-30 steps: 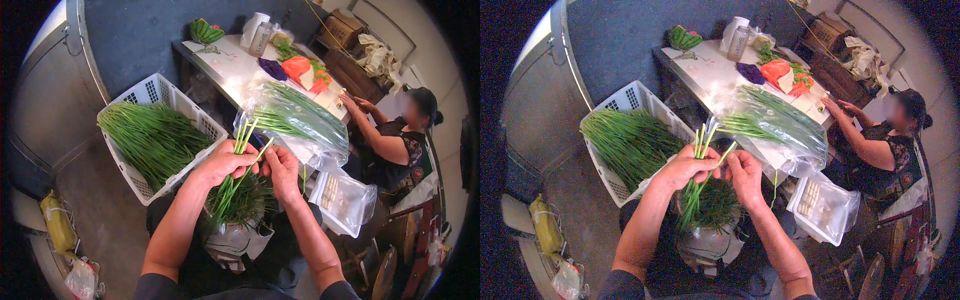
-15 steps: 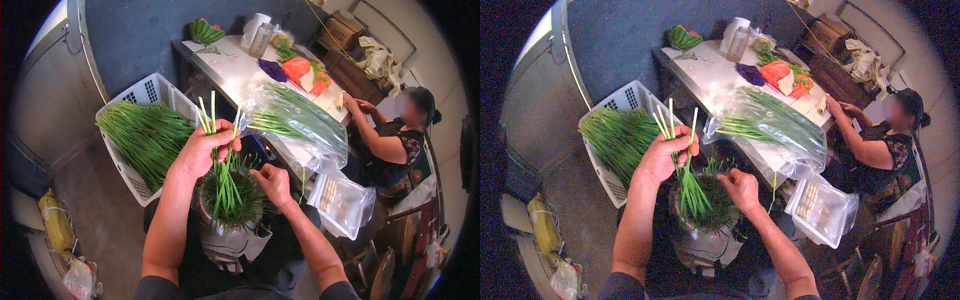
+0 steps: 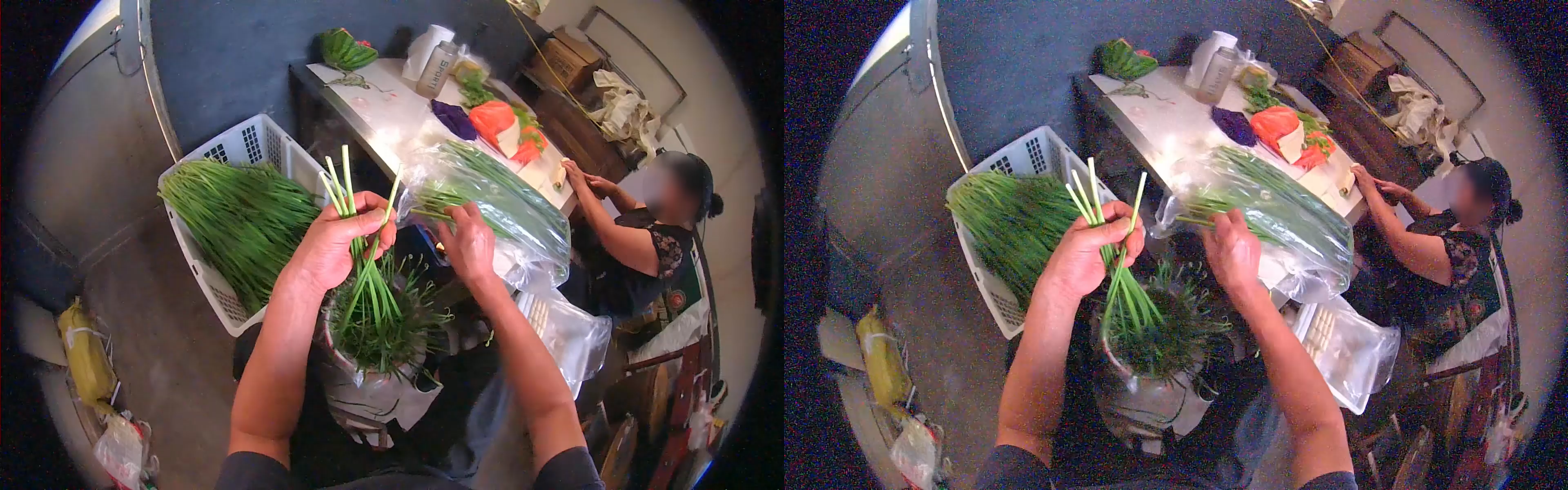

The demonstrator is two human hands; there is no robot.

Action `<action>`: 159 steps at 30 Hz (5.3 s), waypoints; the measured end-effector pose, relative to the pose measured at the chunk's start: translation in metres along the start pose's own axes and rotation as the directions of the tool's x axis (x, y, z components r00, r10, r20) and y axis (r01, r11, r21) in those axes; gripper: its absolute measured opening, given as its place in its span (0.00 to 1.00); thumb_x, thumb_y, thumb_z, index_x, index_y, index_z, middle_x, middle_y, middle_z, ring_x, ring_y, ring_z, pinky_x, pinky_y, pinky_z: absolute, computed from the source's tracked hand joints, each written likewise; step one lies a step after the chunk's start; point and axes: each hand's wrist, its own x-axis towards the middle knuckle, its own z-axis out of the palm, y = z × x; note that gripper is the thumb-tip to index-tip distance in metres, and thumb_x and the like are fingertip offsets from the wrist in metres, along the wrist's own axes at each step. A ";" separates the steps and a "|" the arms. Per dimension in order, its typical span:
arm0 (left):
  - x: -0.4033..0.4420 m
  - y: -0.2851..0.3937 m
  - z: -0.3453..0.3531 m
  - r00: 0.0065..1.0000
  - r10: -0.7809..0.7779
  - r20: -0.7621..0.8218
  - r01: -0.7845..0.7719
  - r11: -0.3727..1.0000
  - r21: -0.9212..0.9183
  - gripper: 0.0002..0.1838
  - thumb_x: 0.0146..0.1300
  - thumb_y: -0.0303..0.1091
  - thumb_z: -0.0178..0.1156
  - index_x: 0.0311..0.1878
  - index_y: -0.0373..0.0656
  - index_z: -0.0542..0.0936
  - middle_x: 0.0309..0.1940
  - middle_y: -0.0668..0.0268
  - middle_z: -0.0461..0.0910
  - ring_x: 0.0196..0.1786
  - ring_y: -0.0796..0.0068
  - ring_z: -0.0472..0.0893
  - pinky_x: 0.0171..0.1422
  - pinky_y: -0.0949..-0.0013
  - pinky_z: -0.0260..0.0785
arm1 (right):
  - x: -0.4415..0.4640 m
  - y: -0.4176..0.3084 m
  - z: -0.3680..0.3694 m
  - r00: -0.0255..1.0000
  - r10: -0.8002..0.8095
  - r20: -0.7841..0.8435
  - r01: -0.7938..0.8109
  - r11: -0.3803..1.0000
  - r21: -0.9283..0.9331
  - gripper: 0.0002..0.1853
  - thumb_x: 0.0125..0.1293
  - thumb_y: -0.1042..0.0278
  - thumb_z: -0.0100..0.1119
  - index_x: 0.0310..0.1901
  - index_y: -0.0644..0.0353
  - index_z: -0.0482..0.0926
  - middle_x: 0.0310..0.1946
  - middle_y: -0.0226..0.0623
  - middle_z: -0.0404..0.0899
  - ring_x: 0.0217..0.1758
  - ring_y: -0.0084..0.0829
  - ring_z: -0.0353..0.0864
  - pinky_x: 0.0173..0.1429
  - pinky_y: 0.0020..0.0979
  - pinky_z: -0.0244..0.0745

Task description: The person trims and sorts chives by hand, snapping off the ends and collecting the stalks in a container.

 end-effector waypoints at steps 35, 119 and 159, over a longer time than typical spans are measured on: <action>-0.012 -0.006 0.024 0.982 0.190 -0.001 -0.189 0.974 0.124 0.08 0.54 0.30 0.71 0.33 0.39 0.80 0.22 0.72 0.77 0.20 0.87 0.69 0.23 0.80 0.58 | 0.004 -0.101 -0.089 0.989 -0.067 0.131 -0.025 0.802 0.596 0.07 0.60 0.71 0.64 0.35 0.66 0.79 0.26 0.41 0.75 0.29 0.35 0.76 0.36 0.36 0.71; -0.002 -0.070 0.041 0.930 -0.309 -0.199 0.367 0.788 0.494 0.08 0.60 0.31 0.63 0.40 0.38 0.81 0.25 0.62 0.83 0.16 0.88 0.66 0.18 0.81 0.53 | -0.082 -0.030 -0.010 0.850 0.427 0.310 -0.389 0.113 0.914 0.11 0.74 0.65 0.52 0.40 0.65 0.76 0.22 0.28 0.75 0.20 0.16 0.73 0.24 0.22 0.66; -0.004 -0.064 0.043 0.921 -0.379 -0.087 0.374 0.805 0.460 0.07 0.60 0.33 0.65 0.36 0.40 0.81 0.24 0.61 0.82 0.15 0.88 0.64 0.17 0.82 0.51 | -0.084 -0.025 -0.007 0.899 0.347 0.265 -0.352 0.216 0.911 0.12 0.75 0.65 0.47 0.40 0.64 0.75 0.20 0.28 0.73 0.21 0.17 0.73 0.26 0.24 0.69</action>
